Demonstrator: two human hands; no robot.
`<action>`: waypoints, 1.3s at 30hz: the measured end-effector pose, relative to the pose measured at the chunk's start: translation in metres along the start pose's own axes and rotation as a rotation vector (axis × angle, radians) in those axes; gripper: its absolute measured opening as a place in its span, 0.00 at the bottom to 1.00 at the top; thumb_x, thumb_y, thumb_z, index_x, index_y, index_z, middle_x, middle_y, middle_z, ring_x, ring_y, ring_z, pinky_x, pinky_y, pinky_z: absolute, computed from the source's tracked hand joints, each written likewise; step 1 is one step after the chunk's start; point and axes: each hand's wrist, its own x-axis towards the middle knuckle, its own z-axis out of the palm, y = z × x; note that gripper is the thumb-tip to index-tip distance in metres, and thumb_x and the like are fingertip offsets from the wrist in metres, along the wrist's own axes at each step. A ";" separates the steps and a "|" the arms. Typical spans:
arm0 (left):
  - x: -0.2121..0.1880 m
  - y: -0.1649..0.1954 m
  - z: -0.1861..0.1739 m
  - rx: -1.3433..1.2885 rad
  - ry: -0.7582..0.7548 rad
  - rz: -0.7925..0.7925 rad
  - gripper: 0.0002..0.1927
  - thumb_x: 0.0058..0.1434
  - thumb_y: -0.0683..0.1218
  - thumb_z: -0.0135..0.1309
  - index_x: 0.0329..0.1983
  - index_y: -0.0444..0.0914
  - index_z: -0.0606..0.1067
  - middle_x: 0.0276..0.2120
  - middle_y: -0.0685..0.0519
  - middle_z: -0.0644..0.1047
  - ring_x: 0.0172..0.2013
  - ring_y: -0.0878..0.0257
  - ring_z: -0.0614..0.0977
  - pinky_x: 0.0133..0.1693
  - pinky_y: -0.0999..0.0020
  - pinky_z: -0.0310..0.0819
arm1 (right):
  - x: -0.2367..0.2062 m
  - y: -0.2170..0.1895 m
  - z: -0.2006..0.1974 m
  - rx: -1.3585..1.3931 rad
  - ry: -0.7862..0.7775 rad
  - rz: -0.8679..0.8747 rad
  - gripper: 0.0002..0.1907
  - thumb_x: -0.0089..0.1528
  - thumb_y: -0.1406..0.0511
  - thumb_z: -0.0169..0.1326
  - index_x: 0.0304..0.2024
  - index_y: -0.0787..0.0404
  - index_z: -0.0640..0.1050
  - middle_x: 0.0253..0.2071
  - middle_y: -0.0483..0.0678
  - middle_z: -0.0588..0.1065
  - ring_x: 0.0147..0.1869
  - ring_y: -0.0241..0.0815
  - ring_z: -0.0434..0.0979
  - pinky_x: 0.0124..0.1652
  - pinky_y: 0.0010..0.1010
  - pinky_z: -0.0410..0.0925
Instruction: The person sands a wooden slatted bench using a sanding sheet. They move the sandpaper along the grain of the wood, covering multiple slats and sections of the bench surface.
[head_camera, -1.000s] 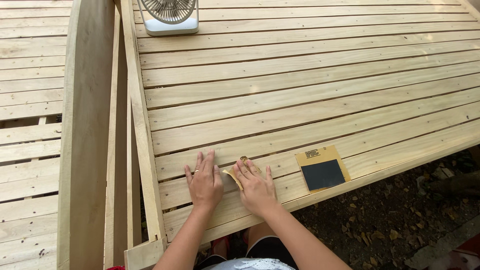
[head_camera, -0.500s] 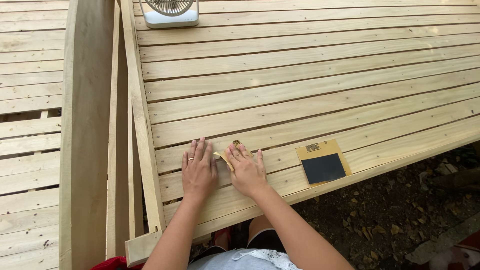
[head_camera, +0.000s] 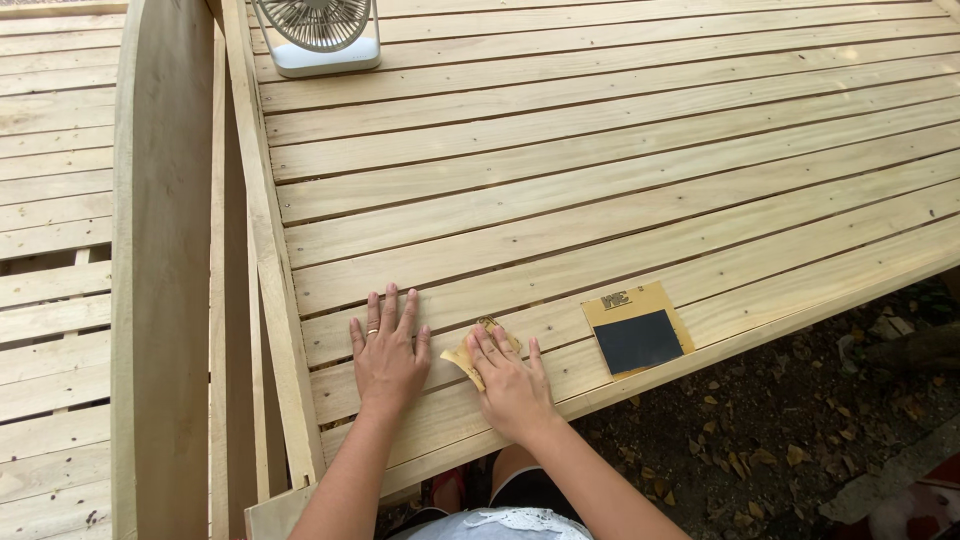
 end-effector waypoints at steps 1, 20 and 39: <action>0.001 0.000 0.000 0.017 -0.007 -0.006 0.32 0.68 0.61 0.36 0.76 0.56 0.54 0.76 0.56 0.50 0.75 0.55 0.47 0.71 0.49 0.34 | -0.011 0.004 0.000 0.011 -0.017 0.011 0.34 0.64 0.62 0.46 0.73 0.52 0.59 0.77 0.43 0.54 0.79 0.47 0.49 0.67 0.68 0.41; 0.014 0.062 0.037 -0.153 0.045 0.148 0.28 0.69 0.53 0.41 0.73 0.45 0.62 0.75 0.51 0.56 0.74 0.51 0.51 0.69 0.42 0.37 | 0.029 0.039 -0.016 0.027 -0.121 0.235 0.30 0.69 0.57 0.41 0.74 0.48 0.56 0.78 0.39 0.50 0.81 0.45 0.44 0.72 0.64 0.39; 0.037 0.032 0.023 -0.027 0.036 0.042 0.32 0.67 0.57 0.39 0.75 0.48 0.57 0.76 0.53 0.51 0.75 0.50 0.46 0.69 0.41 0.32 | 0.024 0.062 0.001 -0.012 -0.083 0.195 0.33 0.69 0.52 0.39 0.76 0.46 0.51 0.79 0.40 0.47 0.81 0.46 0.43 0.70 0.64 0.38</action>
